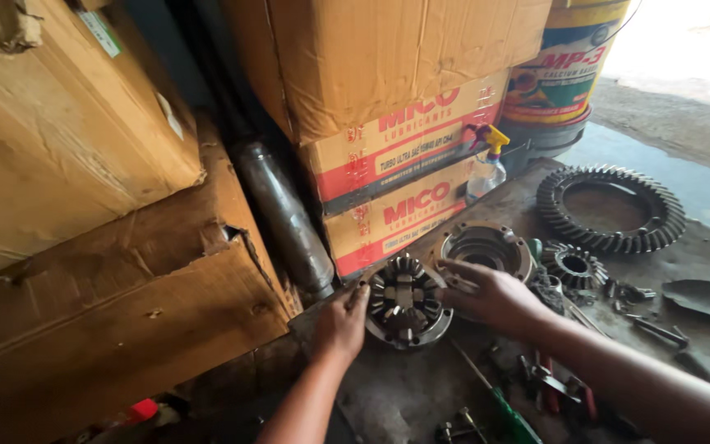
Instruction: The person assembles internal gears into a differential spider assembly by hand on a workshop table, rotating the housing to check the fit of the gears.
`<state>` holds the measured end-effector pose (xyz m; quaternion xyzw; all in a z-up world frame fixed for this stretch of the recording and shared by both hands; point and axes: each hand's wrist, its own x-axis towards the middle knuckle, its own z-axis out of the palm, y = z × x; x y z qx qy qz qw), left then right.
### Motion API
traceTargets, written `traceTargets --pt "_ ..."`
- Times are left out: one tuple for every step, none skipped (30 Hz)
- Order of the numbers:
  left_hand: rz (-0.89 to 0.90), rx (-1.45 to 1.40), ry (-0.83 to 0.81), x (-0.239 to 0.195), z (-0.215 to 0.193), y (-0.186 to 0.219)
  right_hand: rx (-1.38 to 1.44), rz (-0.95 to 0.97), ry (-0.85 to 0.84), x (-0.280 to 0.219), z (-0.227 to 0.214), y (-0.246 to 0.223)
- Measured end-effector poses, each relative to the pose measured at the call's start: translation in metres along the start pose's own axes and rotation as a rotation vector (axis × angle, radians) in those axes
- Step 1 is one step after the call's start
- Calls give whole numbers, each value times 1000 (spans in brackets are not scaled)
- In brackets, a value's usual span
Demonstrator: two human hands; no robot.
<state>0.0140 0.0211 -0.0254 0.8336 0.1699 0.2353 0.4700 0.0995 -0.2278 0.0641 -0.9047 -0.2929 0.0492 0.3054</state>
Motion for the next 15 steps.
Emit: traceTargets --pt "-86 44 -19 1 0 0 -17 -21 -23 -2 5 -2" --pt "-174 85 -41 1 4 2 -37 -38 -46 -7 8 -3" --pt "-261 126 -64 0 6 4 -100 -114 -53 -10 10 -4" --pt "-283 156 -67 1 8 6 -168 -192 -48 -6 9 -6" --pt "-305 185 -69 -2 8 7 -237 -270 -42 -2 6 -7" --pt "-332 219 -70 -8 7 6 -241 -235 -62 0 2 -9" --pt "-203 171 -5 -12 7 6 -245 -200 -81 2 -3 -10" --pt "-82 123 57 -19 7 5 -247 -164 -108 1 -5 -13" --pt "39 75 120 -23 4 7 -244 -210 -104 -2 -3 -18" --pt "-77 118 37 -20 -2 11 -247 -260 -92 -3 -4 -22" --pt "-193 160 -46 -17 -14 14 -251 -310 -80 -3 -7 -28" --pt "-315 200 -138 -18 -19 18 -268 -252 -85 -8 -8 -32" --pt "-243 232 -86 -19 -21 24 -286 -195 -90 -12 -8 -36" --pt "-173 266 -26 -20 -26 28 -300 -145 -96 -14 -7 -42" --pt "-102 300 34 -19 -29 32 -279 -181 -83 -16 -7 -45"
